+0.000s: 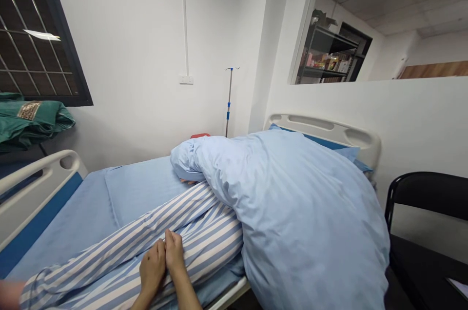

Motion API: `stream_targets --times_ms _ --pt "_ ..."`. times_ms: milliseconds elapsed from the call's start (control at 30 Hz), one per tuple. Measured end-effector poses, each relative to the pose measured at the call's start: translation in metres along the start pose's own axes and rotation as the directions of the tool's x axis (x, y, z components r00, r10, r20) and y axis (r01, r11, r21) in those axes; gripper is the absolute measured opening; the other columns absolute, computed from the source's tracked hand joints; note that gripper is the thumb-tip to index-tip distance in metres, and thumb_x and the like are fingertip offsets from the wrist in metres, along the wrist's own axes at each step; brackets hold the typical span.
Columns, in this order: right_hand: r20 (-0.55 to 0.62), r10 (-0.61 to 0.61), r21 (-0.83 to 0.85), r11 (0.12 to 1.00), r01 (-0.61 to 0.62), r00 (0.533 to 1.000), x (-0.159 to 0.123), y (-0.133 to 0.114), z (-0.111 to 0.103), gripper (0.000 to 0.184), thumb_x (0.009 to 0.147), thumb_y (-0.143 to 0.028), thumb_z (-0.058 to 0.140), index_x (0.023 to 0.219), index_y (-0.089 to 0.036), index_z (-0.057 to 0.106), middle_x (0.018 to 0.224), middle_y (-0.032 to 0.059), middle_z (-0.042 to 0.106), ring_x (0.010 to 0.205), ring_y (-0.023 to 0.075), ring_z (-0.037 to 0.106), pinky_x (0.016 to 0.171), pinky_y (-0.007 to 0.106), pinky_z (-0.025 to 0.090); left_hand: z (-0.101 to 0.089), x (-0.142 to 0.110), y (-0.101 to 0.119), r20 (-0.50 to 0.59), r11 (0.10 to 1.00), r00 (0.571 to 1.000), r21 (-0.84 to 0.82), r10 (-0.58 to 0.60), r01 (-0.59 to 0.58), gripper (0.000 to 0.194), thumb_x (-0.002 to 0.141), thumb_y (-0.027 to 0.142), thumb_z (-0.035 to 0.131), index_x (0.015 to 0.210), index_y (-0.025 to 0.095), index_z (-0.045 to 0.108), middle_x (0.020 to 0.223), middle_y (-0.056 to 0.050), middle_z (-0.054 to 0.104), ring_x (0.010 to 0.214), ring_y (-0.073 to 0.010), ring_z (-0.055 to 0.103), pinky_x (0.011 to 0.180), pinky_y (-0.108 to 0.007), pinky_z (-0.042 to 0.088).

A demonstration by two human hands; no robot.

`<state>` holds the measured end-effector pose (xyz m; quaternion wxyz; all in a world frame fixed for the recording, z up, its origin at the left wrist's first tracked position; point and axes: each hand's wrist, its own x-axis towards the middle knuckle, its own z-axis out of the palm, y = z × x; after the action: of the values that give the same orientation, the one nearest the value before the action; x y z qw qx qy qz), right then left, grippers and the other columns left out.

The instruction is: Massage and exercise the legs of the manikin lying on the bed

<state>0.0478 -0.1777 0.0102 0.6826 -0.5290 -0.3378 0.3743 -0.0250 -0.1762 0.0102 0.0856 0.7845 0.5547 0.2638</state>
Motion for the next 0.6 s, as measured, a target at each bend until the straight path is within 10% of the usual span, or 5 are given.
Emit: stream_targets --times_ms 167,600 --pt "-0.065 -0.080 -0.136 0.988 0.070 0.995 -0.005 -0.001 0.005 0.038 0.081 -0.046 0.041 0.054 -0.020 0.029 0.051 -0.0054 0.027 0.051 0.0097 0.028 0.049 0.023 0.028 0.012 -0.004 -0.009 0.062 0.963 0.998 0.266 0.012 -0.028 0.032 0.083 0.014 0.034 0.100 0.017 0.061 0.089 -0.008 0.065 0.077 -0.0191 0.059 0.062 -0.026 0.039" --pt "0.072 -0.248 -0.537 0.807 0.247 0.966 -0.001 -0.035 0.000 0.044 0.087 -0.044 0.031 0.051 -0.019 0.038 0.048 -0.0026 0.037 0.049 0.0106 0.035 0.048 0.024 0.023 -0.006 -0.002 0.000 0.204 0.992 0.976 0.114 -0.079 0.057 0.033 0.088 0.029 0.029 0.097 0.019 0.060 0.090 -0.008 0.065 0.083 -0.0211 0.059 0.064 -0.028 0.037"
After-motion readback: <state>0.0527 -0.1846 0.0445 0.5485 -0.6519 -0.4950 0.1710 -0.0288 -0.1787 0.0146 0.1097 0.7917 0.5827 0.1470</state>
